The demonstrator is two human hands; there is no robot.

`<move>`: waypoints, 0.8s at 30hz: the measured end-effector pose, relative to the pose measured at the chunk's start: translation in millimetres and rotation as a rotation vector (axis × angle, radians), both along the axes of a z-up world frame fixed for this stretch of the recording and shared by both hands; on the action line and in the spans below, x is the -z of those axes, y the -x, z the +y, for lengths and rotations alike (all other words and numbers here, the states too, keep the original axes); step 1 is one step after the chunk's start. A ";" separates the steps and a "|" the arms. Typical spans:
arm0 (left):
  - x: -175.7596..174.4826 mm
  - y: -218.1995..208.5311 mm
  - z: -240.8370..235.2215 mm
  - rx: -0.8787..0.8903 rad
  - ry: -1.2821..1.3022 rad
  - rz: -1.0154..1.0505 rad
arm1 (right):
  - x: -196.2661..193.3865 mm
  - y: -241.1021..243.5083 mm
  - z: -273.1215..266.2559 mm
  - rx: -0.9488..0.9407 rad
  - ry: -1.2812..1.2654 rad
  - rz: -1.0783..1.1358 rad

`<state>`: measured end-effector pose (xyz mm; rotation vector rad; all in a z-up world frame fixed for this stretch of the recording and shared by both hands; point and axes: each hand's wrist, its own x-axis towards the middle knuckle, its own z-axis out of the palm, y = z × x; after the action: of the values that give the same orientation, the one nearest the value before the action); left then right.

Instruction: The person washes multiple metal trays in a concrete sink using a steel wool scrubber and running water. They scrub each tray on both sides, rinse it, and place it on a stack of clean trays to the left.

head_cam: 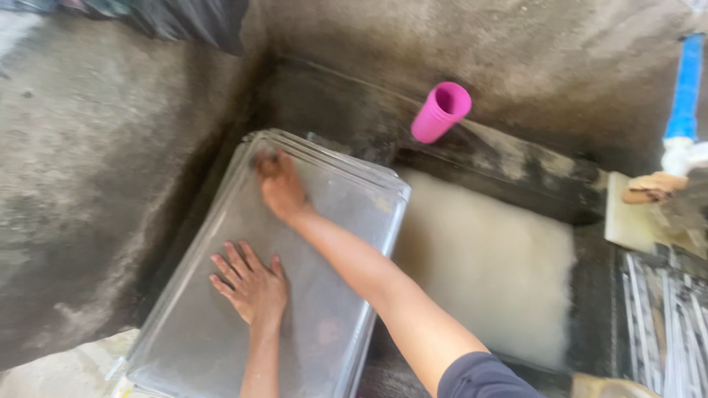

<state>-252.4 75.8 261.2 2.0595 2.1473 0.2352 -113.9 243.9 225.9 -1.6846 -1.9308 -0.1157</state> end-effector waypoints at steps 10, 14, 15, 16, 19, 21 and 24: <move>21.5 3.8 7.7 0.031 -0.086 -0.039 | -46.6 -264.4 -237.5 0.523 0.450 0.053; 0.3 -5.6 -1.7 0.017 -0.119 -0.051 | -22.3 -284.9 -275.6 0.399 0.087 1.023; -15.0 -19.4 6.1 -0.009 -0.163 -0.088 | -23.5 -285.1 -286.6 0.480 0.241 1.595; -30.7 -28.8 0.7 0.001 -0.150 -0.156 | -25.3 -277.5 -306.9 0.385 0.293 1.755; -46.0 -110.4 -35.4 0.288 -0.254 -0.635 | -28.6 -269.2 -350.6 0.435 0.461 2.340; -39.5 -176.5 -73.4 0.462 0.028 -0.794 | -22.1 -283.9 -370.1 0.464 0.566 2.323; 6.9 -248.6 -101.6 0.569 0.390 -0.694 | 2.6 -335.8 -404.7 0.463 0.733 2.043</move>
<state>-3.7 -25.8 254.3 1.8779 1.0679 0.3524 221.9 -160.8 223.4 -1.2780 0.0429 1.5779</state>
